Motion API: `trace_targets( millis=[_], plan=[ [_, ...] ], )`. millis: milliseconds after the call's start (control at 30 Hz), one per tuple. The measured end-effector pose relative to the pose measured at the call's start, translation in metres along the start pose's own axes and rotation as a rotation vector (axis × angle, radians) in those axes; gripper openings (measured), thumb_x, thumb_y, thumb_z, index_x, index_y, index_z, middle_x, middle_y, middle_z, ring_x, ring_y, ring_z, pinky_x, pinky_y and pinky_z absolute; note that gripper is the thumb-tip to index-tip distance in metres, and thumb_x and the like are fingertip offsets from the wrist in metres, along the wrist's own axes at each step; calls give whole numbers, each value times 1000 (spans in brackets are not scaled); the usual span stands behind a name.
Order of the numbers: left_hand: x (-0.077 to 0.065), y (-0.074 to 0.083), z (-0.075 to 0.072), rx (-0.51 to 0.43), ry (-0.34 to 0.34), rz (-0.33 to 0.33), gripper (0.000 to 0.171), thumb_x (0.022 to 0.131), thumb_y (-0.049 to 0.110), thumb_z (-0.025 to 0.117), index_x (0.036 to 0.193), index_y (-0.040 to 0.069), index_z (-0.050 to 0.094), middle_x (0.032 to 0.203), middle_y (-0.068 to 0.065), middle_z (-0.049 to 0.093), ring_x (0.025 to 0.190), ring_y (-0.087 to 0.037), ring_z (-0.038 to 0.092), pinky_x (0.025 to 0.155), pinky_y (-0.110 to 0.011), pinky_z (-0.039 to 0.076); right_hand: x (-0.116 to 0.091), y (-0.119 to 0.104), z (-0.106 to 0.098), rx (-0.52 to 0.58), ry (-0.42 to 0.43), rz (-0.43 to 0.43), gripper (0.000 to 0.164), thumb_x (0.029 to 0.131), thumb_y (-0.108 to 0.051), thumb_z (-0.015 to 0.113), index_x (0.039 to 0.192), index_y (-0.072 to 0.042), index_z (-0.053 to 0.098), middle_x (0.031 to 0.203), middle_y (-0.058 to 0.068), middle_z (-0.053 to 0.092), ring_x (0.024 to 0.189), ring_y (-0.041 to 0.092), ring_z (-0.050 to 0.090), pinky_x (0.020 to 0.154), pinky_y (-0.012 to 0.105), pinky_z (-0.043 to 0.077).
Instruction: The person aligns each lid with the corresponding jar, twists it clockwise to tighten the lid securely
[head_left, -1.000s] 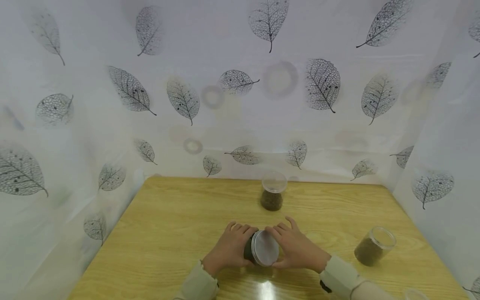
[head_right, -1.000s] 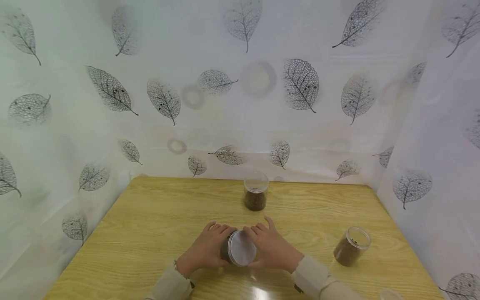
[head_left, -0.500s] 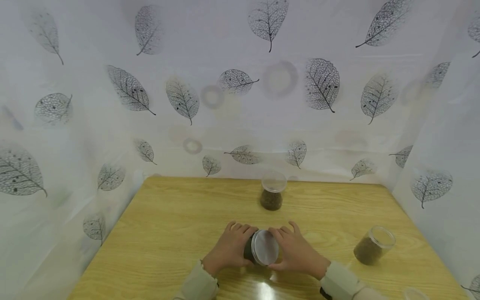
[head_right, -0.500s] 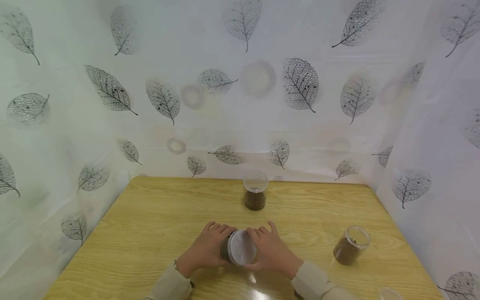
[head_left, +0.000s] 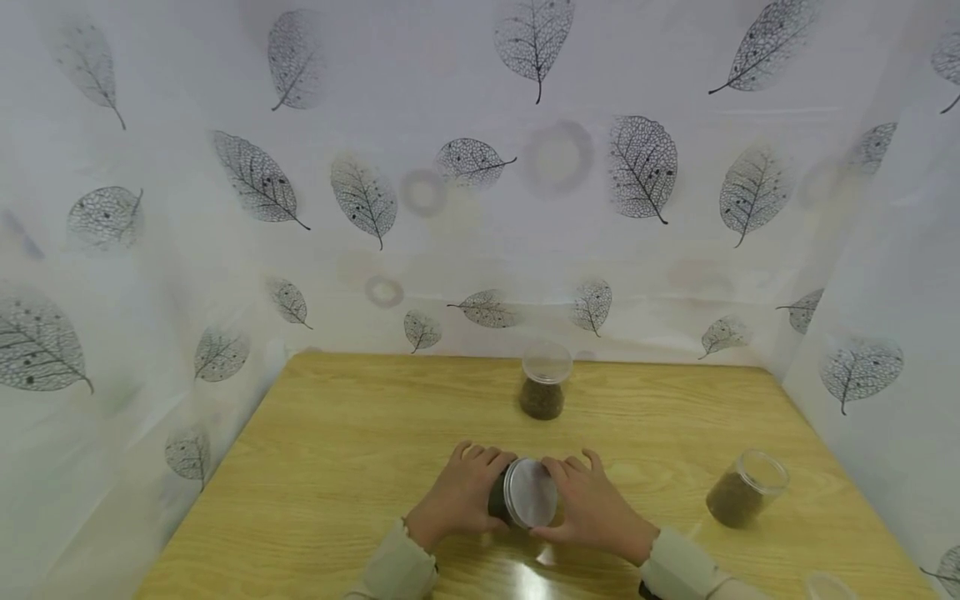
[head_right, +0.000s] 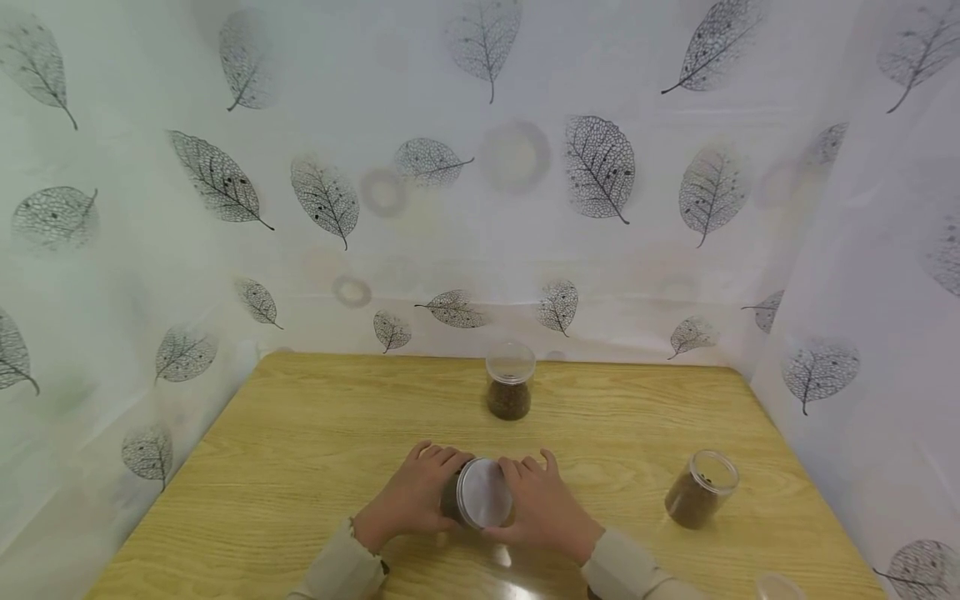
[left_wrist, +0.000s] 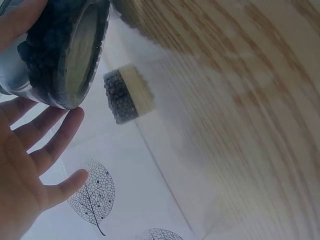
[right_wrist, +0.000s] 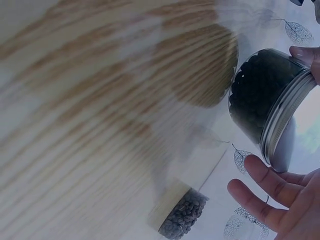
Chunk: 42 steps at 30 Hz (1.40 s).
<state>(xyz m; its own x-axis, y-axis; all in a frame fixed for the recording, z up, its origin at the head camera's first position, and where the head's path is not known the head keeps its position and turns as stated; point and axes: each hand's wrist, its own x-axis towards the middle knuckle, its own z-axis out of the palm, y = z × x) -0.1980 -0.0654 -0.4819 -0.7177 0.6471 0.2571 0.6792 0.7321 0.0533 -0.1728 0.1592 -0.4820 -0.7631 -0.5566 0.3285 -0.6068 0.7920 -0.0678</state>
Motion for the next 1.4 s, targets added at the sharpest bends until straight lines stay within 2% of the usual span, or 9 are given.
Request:
trace_targets(
  millis=[67, 200, 367, 567, 667, 833, 1000, 1267, 1400],
  plan=[
    [0, 0, 0, 0, -11, -7, 92, 52, 58, 83, 129, 22, 49, 119, 5, 60, 105, -17, 57, 99, -48, 41, 0, 0, -1, 4, -8, -1, 84, 66, -72, 66, 120, -9, 52, 108, 2, 65, 97, 20, 60, 92, 59, 40],
    [1, 0, -1, 6, -39, -21, 91, 54, 59, 83, 130, 22, 49, 121, 5, 59, 107, -17, 56, 101, -48, 41, 3, 3, -6, -34, -35, -42, 96, 62, -70, 70, 130, -6, 47, 108, 4, 64, 99, 21, 60, 92, 60, 39],
    [0, 0, -1, 8, -56, -30, 90, 55, 59, 82, 130, 21, 48, 121, 4, 59, 109, -18, 56, 101, -48, 41, 11, 11, -14, -103, -29, -169, 111, 53, -65, 78, 140, -9, 40, 108, 1, 61, 100, 20, 58, 95, 62, 38],
    [0, 1, -2, 13, -75, -33, 92, 57, 60, 81, 133, 20, 46, 122, 4, 58, 111, -18, 55, 102, -48, 40, 19, 18, -17, -158, -20, -306, 104, 56, -63, 78, 141, -15, 41, 105, -4, 61, 100, 17, 58, 95, 61, 38],
    [0, 1, -1, 21, -74, -30, 93, 57, 61, 80, 134, 21, 46, 122, 5, 58, 111, -17, 55, 102, -47, 40, 20, 19, -18, -165, -22, -331, 98, 58, -61, 78, 139, -17, 44, 104, -5, 61, 100, 18, 58, 94, 62, 39],
    [-1, 1, -1, 14, -69, -25, 93, 57, 60, 80, 134, 21, 46, 123, 5, 58, 111, -17, 55, 101, -48, 40, 21, 19, -20, -163, 14, -360, 94, 56, -60, 79, 134, -17, 49, 101, -5, 61, 98, 18, 59, 91, 61, 41],
    [-1, 1, -2, 10, -69, -25, 93, 56, 60, 81, 134, 20, 46, 122, 5, 58, 111, -18, 55, 102, -48, 40, 20, 18, -18, -167, 37, -348, 91, 57, -64, 77, 131, -17, 51, 100, -6, 62, 96, 16, 58, 92, 61, 41],
    [0, 2, -2, 6, -72, -32, 92, 55, 58, 82, 131, 21, 47, 121, 6, 58, 109, -17, 55, 102, -48, 40, 14, 16, -16, -93, -64, -231, 95, 59, -62, 76, 135, -14, 47, 107, -3, 65, 101, 18, 58, 98, 63, 34],
    [0, 3, -2, 5, -69, -34, 90, 55, 58, 83, 130, 22, 48, 121, 6, 58, 109, -17, 55, 102, -50, 40, 11, 14, -15, -61, -69, -191, 94, 60, -60, 77, 135, -13, 46, 107, -3, 65, 101, 18, 58, 98, 64, 34]
  ],
)
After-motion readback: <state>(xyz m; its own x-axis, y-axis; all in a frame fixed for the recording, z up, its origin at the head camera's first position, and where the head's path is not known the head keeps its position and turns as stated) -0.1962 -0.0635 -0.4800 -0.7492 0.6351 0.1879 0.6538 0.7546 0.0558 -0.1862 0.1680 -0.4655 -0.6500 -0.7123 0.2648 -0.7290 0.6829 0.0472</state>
